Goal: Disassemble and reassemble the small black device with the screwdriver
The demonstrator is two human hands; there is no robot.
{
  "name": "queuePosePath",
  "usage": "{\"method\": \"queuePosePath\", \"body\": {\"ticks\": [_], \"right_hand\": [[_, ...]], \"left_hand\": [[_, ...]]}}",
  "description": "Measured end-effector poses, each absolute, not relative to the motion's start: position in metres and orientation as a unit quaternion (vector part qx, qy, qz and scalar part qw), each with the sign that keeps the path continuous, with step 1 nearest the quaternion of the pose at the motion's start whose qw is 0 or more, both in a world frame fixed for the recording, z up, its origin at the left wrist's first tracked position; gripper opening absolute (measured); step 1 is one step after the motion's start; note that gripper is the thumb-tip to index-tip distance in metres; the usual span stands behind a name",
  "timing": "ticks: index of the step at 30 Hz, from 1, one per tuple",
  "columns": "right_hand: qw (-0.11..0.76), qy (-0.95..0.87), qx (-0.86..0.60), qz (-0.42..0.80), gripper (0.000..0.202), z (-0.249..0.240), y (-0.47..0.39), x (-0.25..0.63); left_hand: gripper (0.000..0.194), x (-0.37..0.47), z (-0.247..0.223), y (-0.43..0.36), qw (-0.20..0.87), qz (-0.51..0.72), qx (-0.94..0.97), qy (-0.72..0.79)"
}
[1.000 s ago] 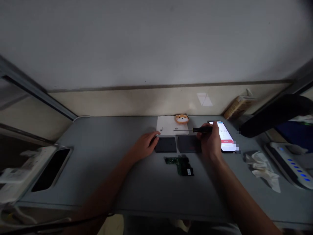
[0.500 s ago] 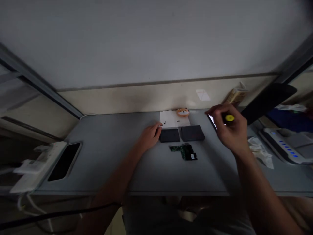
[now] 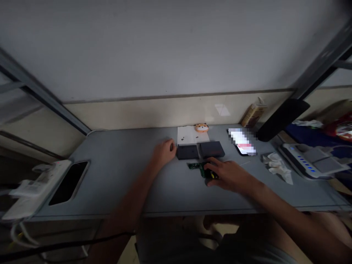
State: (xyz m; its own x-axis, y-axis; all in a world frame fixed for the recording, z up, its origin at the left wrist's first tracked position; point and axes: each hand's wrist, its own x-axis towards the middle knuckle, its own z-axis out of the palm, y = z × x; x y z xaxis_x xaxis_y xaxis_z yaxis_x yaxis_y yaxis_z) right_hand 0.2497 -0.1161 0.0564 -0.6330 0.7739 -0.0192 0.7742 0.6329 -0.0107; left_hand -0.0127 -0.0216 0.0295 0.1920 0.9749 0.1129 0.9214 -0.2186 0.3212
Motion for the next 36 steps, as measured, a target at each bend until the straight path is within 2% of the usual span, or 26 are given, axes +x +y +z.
{"method": "queuePosePath", "body": {"ticks": [3,7,11,20,24,36], "right_hand": [[-0.049,0.915,0.400,-0.013,0.029,0.061,-0.115,0.249],[-0.205,0.891,0.405,0.004,0.029,0.078,-0.091,0.245],[-0.273,0.845,0.459,-0.027,0.029,0.085,-0.050,0.228],[-0.215,0.836,0.485,-0.143,0.021,0.058,-0.031,0.215],[-0.144,0.835,0.513,-0.137,0.023,0.053,-0.030,0.216],[-0.094,0.844,0.516,-0.113,0.024,0.059,-0.034,0.223]], "left_hand": [[0.015,-0.014,0.028,-0.019,0.091,0.138,0.772,0.614],[0.016,-0.022,0.026,-0.015,0.106,0.127,0.790,0.590],[0.020,-0.030,0.026,-0.012,0.142,0.135,0.812,0.549],[0.025,-0.034,0.021,-0.010,0.151,0.139,0.817,0.539],[0.027,-0.035,0.020,-0.008,0.146,0.126,0.817,0.543],[0.030,-0.036,0.025,-0.010,0.091,0.131,0.813,0.560]]}}
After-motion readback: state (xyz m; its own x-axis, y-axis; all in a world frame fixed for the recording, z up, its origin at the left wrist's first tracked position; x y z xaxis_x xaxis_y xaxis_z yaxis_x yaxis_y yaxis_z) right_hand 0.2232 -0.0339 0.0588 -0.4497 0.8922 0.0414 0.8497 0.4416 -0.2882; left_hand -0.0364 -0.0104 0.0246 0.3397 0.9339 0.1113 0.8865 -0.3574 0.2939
